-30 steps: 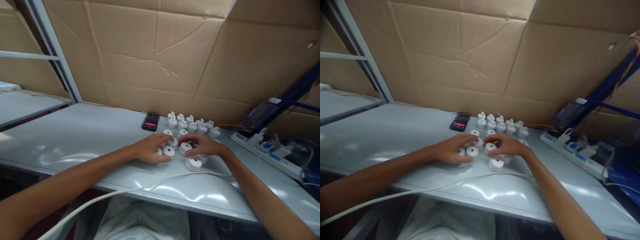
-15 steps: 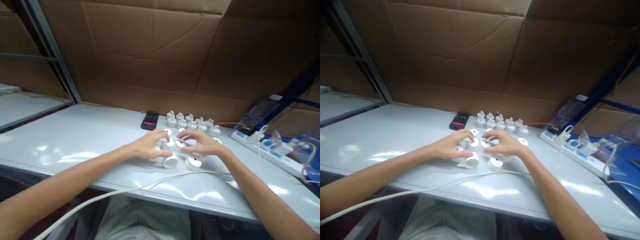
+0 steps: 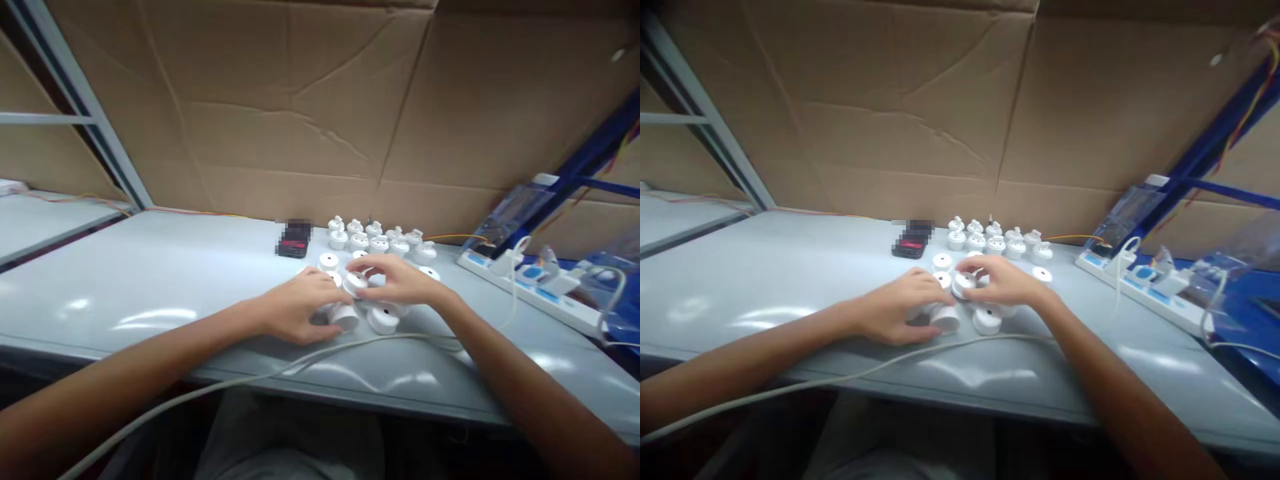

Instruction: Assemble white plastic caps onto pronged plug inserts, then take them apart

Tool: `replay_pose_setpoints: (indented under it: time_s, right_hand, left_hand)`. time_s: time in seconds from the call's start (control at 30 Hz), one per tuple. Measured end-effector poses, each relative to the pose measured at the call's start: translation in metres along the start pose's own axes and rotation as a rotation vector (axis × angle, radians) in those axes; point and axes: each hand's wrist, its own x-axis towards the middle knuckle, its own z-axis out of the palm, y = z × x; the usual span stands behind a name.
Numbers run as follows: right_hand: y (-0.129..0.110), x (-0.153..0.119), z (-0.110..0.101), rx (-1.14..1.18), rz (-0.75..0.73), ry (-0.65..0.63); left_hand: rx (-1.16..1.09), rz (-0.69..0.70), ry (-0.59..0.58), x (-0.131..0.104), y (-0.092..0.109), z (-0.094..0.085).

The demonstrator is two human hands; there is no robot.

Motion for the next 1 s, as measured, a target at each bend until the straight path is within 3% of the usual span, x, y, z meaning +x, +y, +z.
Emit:
replay_pose_setpoints:
  time_s: [0.2,0.37,0.47,0.57,1.0]
  right_hand:
    - [-0.012,0.000,-0.004,0.367,-0.022,0.078]
    - [-0.022,0.001,0.012,0.472,-0.087,0.150]
    - [-0.025,0.004,0.025,0.488,-0.117,0.194]
    - [-0.024,0.006,0.032,0.514,-0.170,0.255]
    - [-0.028,0.003,0.032,0.370,-0.266,0.320]
  left_hand:
    - [-0.165,-0.282,0.225,0.003,-0.007,0.000]
    - [-0.351,-0.471,0.390,0.004,-0.007,0.000]
    - [-0.392,-0.478,0.450,0.004,-0.008,0.001]
    - [-0.388,-0.451,0.433,0.004,-0.010,0.002]
    - [-0.471,-0.364,0.473,0.006,-0.013,0.006]
